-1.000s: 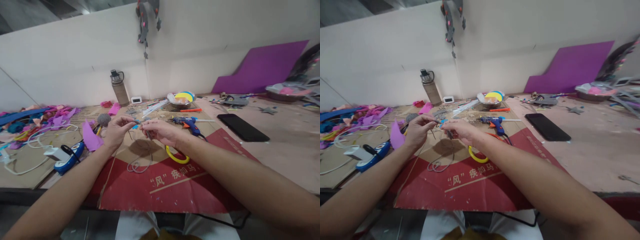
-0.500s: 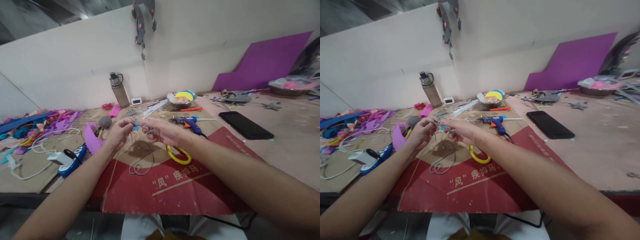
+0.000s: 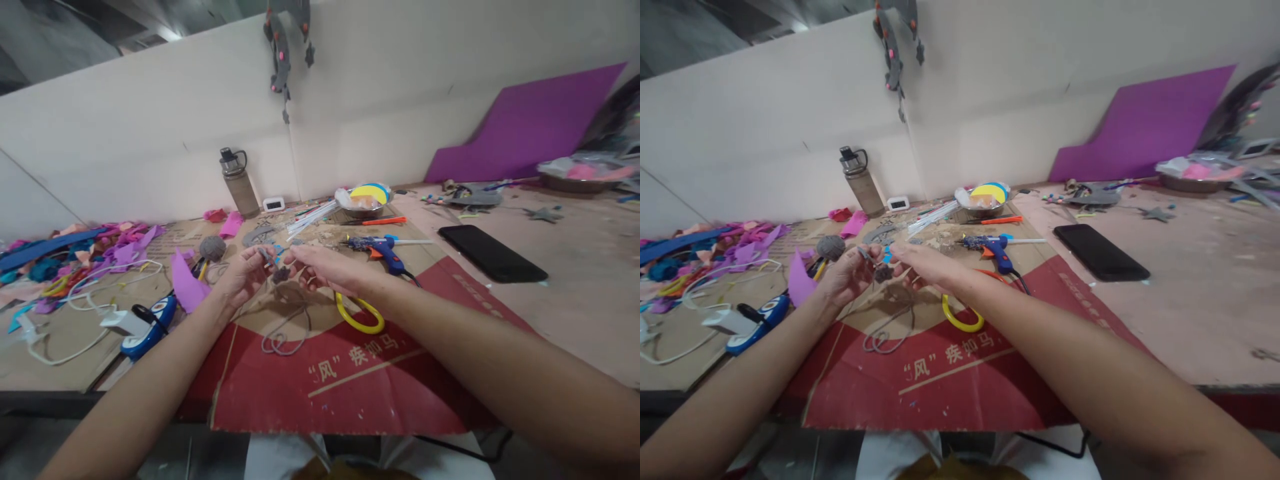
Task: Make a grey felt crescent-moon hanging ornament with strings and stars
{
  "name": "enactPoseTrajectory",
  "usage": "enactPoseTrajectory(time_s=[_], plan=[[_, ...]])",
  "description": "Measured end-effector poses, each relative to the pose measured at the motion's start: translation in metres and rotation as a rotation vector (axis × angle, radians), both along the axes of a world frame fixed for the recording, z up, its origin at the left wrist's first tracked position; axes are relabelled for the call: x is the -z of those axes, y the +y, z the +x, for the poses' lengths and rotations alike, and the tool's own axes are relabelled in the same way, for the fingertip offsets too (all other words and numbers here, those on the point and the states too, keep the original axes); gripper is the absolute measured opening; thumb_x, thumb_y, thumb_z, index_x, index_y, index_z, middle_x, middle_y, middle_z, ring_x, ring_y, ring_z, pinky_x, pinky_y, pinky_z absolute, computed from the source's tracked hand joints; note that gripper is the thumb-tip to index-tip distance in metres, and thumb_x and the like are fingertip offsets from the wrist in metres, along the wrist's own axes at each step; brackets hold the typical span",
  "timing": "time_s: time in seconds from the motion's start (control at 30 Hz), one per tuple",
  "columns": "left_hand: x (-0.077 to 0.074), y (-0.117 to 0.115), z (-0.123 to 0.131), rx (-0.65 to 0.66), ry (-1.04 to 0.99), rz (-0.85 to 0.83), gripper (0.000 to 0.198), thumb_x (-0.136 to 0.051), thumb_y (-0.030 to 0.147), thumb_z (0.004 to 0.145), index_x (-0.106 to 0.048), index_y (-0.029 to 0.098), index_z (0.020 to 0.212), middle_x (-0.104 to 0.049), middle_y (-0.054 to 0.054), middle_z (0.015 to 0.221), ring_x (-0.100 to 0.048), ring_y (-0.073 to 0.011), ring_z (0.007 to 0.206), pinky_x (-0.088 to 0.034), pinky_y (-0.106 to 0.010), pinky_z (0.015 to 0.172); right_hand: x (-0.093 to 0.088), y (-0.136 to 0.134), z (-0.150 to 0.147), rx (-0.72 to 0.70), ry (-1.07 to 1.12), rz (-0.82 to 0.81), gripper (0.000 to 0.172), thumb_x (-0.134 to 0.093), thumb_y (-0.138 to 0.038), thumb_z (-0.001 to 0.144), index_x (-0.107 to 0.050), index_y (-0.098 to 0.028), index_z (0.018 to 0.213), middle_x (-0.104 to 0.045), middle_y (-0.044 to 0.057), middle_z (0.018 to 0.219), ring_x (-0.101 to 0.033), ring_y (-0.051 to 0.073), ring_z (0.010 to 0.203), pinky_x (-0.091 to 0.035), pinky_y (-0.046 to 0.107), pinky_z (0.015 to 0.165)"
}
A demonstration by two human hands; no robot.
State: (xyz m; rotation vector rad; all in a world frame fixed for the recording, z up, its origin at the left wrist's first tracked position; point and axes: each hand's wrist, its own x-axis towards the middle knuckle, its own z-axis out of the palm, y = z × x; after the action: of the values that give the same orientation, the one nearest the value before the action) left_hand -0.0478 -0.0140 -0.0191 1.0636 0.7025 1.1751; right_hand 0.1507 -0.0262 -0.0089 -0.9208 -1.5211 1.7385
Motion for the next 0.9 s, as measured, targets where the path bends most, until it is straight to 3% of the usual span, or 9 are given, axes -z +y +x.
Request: enactPoseTrajectory(time_s=[0.23, 0.33, 0.4, 0.57, 0.73, 0.83, 0.9], plan=[[0.002, 0.003, -0.004, -0.014, 0.017, 0.064, 0.035, -0.087, 0.038, 0.050, -0.066, 0.016, 0.066, -0.060, 0.000, 0.077, -0.054, -0.0094, 0.065, -0.047, -0.023, 0.063, -0.009, 0.004, 0.033, 0.372, -0.558, 0.664, 0.017, -0.048, -0.030, 0.088, -0.059, -0.018, 0.084, -0.065, 0.005, 0.082, -0.058, 0.016, 0.074, -0.042, 0.028, 0.067], [-0.003, 0.005, -0.009, -0.022, 0.054, 0.203, 0.027, -0.086, 0.033, 0.054, -0.066, 0.016, 0.064, -0.060, -0.001, 0.078, -0.054, -0.0104, 0.069, -0.046, -0.023, 0.066, -0.010, 0.008, 0.065, 0.603, -0.873, 0.768, 0.022, -0.047, -0.033, 0.089, -0.061, -0.016, 0.088, -0.067, 0.010, 0.089, -0.060, 0.019, 0.079, -0.042, 0.029, 0.069], [-0.011, 0.005, -0.013, -0.040, 0.144, 0.302, 0.022, -0.084, 0.029, 0.056, -0.067, 0.017, 0.063, -0.060, -0.002, 0.076, -0.055, -0.0118, 0.070, -0.045, -0.024, 0.068, -0.010, 0.009, 0.084, 0.648, -1.109, 0.715, 0.027, -0.047, -0.036, 0.089, -0.062, -0.015, 0.084, -0.067, 0.013, 0.088, -0.061, 0.022, 0.081, -0.042, 0.031, 0.070], [-0.028, 0.002, -0.023, -0.119, 0.401, 0.425, 0.012, -0.081, 0.020, 0.058, -0.070, 0.018, 0.062, -0.063, -0.005, 0.075, -0.059, -0.0170, 0.078, -0.047, -0.028, 0.072, -0.008, 0.010, 0.108, 0.507, -1.377, 0.549, 0.034, -0.052, -0.044, 0.086, -0.067, -0.015, 0.078, -0.068, 0.020, 0.085, -0.062, 0.031, 0.093, -0.043, 0.036, 0.075], [-0.030, 0.002, -0.027, -0.140, 0.584, 0.412, 0.011, -0.081, 0.020, 0.059, -0.071, 0.018, 0.063, -0.065, -0.005, 0.075, -0.060, -0.0166, 0.074, -0.048, -0.026, 0.067, 0.015, 0.016, 0.109, 0.431, -1.349, 0.482, 0.033, -0.063, -0.044, 0.078, -0.068, -0.011, 0.076, -0.067, 0.024, 0.086, -0.065, 0.034, 0.085, -0.044, 0.038, 0.071], [-0.031, 0.004, -0.028, -0.141, 0.605, 0.437, 0.009, -0.080, 0.020, 0.061, -0.072, 0.018, 0.065, -0.066, -0.005, 0.075, -0.061, -0.0163, 0.072, -0.049, -0.026, 0.067, 0.024, 0.022, 0.115, 0.486, -1.338, 0.352, 0.023, -0.064, -0.032, 0.074, -0.066, -0.011, 0.084, -0.068, 0.021, 0.084, -0.066, 0.029, 0.075, -0.044, 0.034, 0.063], [-0.031, 0.004, -0.028, -0.157, 0.626, 0.457, 0.009, -0.079, 0.021, 0.062, -0.072, 0.018, 0.067, -0.067, -0.005, 0.075, -0.061, -0.0162, 0.071, -0.049, -0.026, 0.066, 0.023, 0.025, 0.122, 0.538, -1.209, 0.322, 0.020, -0.063, -0.029, 0.072, -0.065, -0.013, 0.084, -0.067, 0.017, 0.076, -0.065, 0.028, 0.071, -0.044, 0.034, 0.060]])
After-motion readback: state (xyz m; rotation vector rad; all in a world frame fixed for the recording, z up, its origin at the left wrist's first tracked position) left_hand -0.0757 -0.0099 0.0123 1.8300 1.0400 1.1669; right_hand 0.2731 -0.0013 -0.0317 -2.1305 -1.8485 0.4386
